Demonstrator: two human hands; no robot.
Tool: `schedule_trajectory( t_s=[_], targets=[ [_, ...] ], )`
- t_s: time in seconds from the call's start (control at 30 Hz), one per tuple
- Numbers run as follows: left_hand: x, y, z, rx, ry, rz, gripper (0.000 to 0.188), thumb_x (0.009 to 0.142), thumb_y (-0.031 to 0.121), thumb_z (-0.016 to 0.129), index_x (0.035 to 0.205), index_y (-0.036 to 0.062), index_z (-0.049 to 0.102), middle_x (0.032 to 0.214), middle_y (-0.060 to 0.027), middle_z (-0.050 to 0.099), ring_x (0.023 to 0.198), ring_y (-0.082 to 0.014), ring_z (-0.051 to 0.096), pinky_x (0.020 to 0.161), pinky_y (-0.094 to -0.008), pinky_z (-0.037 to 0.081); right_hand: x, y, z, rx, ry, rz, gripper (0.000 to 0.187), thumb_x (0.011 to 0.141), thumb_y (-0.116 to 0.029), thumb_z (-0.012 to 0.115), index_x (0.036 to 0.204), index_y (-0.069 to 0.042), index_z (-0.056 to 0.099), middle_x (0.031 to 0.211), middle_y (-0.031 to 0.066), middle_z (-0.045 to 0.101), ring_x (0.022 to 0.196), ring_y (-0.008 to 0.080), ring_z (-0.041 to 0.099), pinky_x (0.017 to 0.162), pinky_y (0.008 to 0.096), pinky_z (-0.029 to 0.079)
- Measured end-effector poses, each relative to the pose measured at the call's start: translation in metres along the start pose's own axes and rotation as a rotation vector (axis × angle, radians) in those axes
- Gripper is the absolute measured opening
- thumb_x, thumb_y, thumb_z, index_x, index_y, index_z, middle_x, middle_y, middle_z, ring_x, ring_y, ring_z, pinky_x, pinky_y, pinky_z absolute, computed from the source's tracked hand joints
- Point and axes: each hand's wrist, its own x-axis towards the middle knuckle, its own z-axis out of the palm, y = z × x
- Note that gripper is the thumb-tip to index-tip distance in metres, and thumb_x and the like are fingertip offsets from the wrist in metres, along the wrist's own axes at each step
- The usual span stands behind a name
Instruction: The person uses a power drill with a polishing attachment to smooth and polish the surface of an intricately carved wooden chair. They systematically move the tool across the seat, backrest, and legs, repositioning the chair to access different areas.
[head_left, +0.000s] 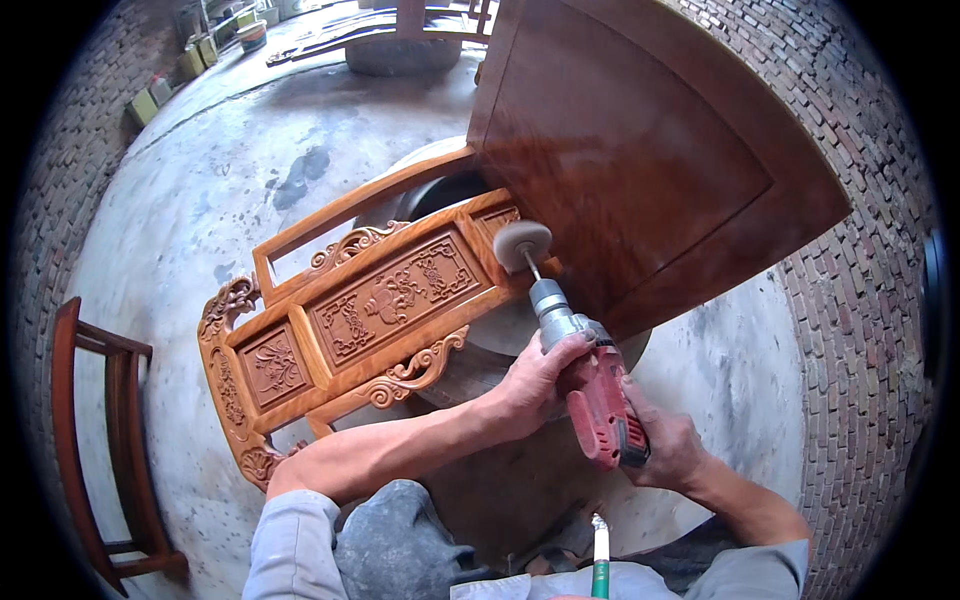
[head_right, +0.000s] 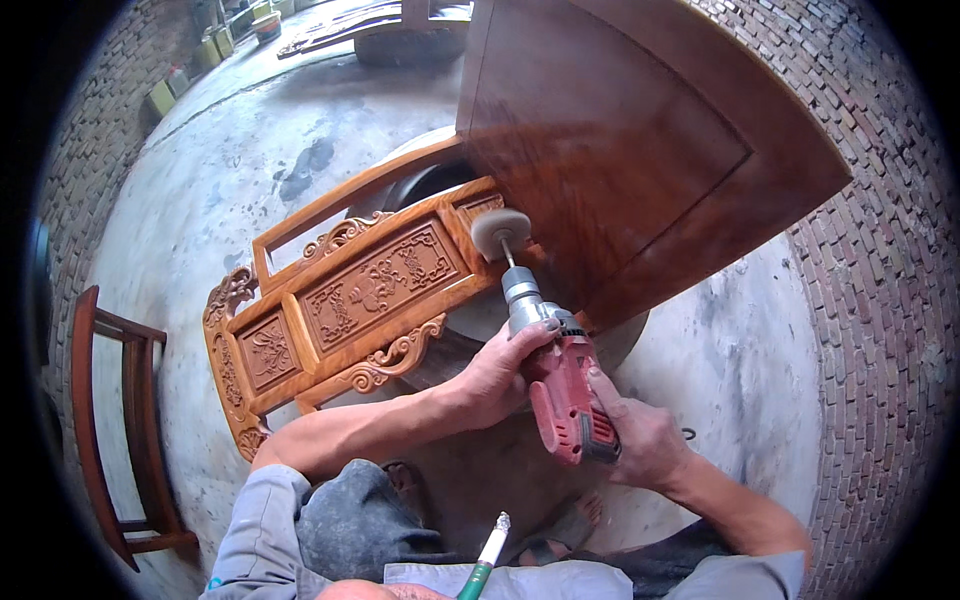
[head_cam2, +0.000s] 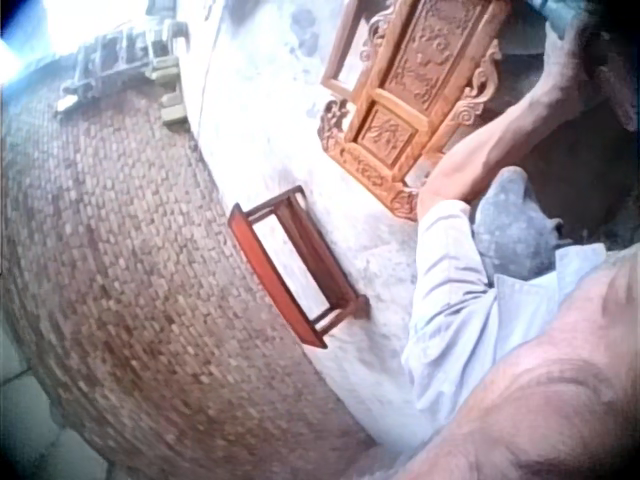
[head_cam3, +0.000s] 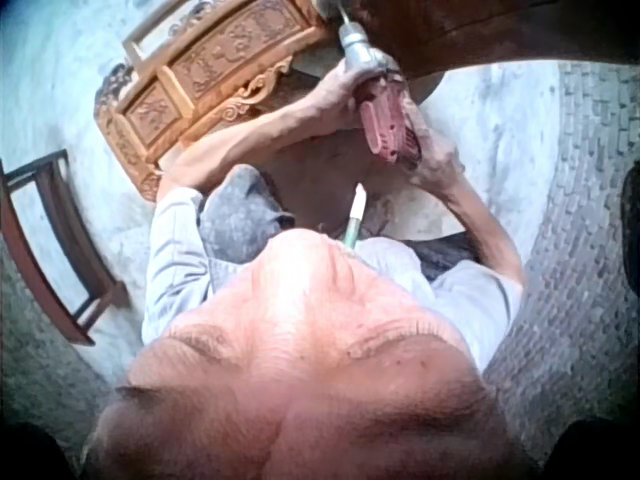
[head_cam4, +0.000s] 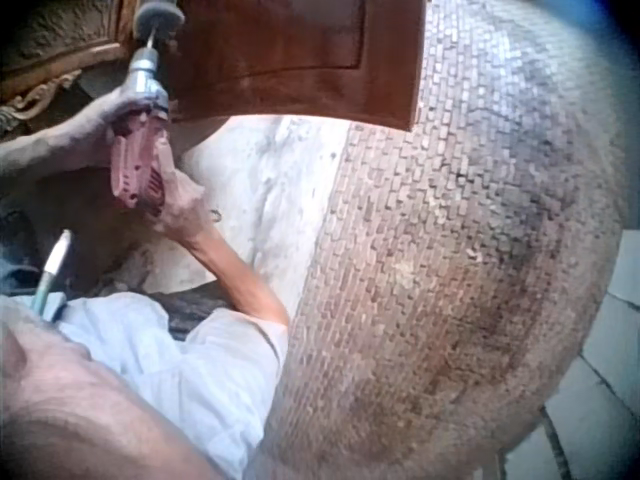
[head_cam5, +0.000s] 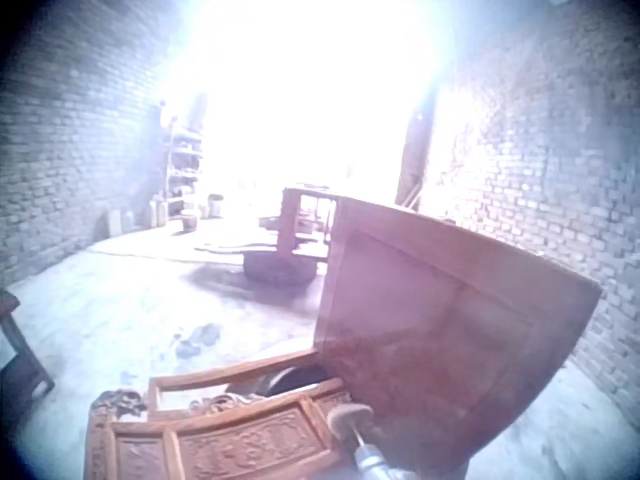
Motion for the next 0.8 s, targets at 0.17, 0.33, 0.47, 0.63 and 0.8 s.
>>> schedule_trajectory(
  t_s=[0.17, 0.33, 0.47, 0.63, 0.8],
  targets=[
    [0.002, 0.009, 0.005, 0.001, 0.002, -0.006, 0.043, 0.094, 0.028, 0.068, 0.125, 0.0127, 0.043, 0.117, -0.0061, 0.059, 0.108, -0.0207, 0.061, 0.099, -0.0445, 0.051, 0.003, 0.01, 0.003, -0.041, 0.014, -0.005, 0.096, 0.072, -0.015, 0.083, 0.15, 0.005, 0.031, 0.106, 0.0256, 0.069, 0.077, 0.0378, 0.072, 0.069, 0.0416, 0.06],
    [0.014, 0.02, -0.007, 0.03, 0.012, 0.084, 0.042, 0.095, 0.03, 0.068, 0.123, 0.0113, 0.043, 0.11, -0.0069, 0.061, 0.103, -0.0194, 0.062, 0.096, -0.043, 0.054, 0.023, 0.012, 0.009, 0.0, 0.001, 0.012, 0.097, 0.072, -0.014, 0.083, 0.151, 0.005, 0.03, 0.106, 0.0257, 0.069, 0.077, 0.038, 0.072, 0.07, 0.0427, 0.059],
    [0.016, 0.014, -0.007, 0.055, 0.034, 0.04, 0.044, 0.095, 0.03, 0.067, 0.127, 0.0121, 0.041, 0.115, -0.0068, 0.059, 0.104, -0.0199, 0.062, 0.095, -0.042, 0.055, 0.017, 0.011, 0.01, -0.02, 0.013, 0.018, 0.097, 0.072, -0.016, 0.084, 0.15, 0.005, 0.031, 0.103, 0.0245, 0.068, 0.076, 0.0375, 0.071, 0.069, 0.0424, 0.059],
    [0.008, 0.002, -0.003, 0.102, 0.002, -0.006, 0.045, 0.096, 0.03, 0.066, 0.129, 0.0135, 0.04, 0.117, -0.007, 0.057, 0.107, -0.0204, 0.06, 0.095, -0.0427, 0.053, 0.011, 0.001, 0.002, -0.019, 0.044, -0.019, 0.098, 0.069, -0.012, 0.082, 0.151, 0.004, 0.032, 0.083, 0.0176, 0.066, 0.069, 0.0327, 0.067, 0.063, 0.0419, 0.056],
    [0.024, 0.014, -0.016, 0.069, 0.063, 0.074, 0.039, 0.096, 0.029, 0.065, 0.124, 0.0143, 0.042, 0.111, -0.0075, 0.058, 0.102, -0.0196, 0.061, 0.093, -0.0432, 0.054, 0.025, 0.007, 0.014, -0.072, 0.068, -0.008, 0.095, 0.071, -0.013, 0.08, 0.152, 0.003, 0.033, 0.08, 0.0156, 0.065, 0.067, 0.0309, 0.065, 0.061, 0.0419, 0.055]
  ],
)
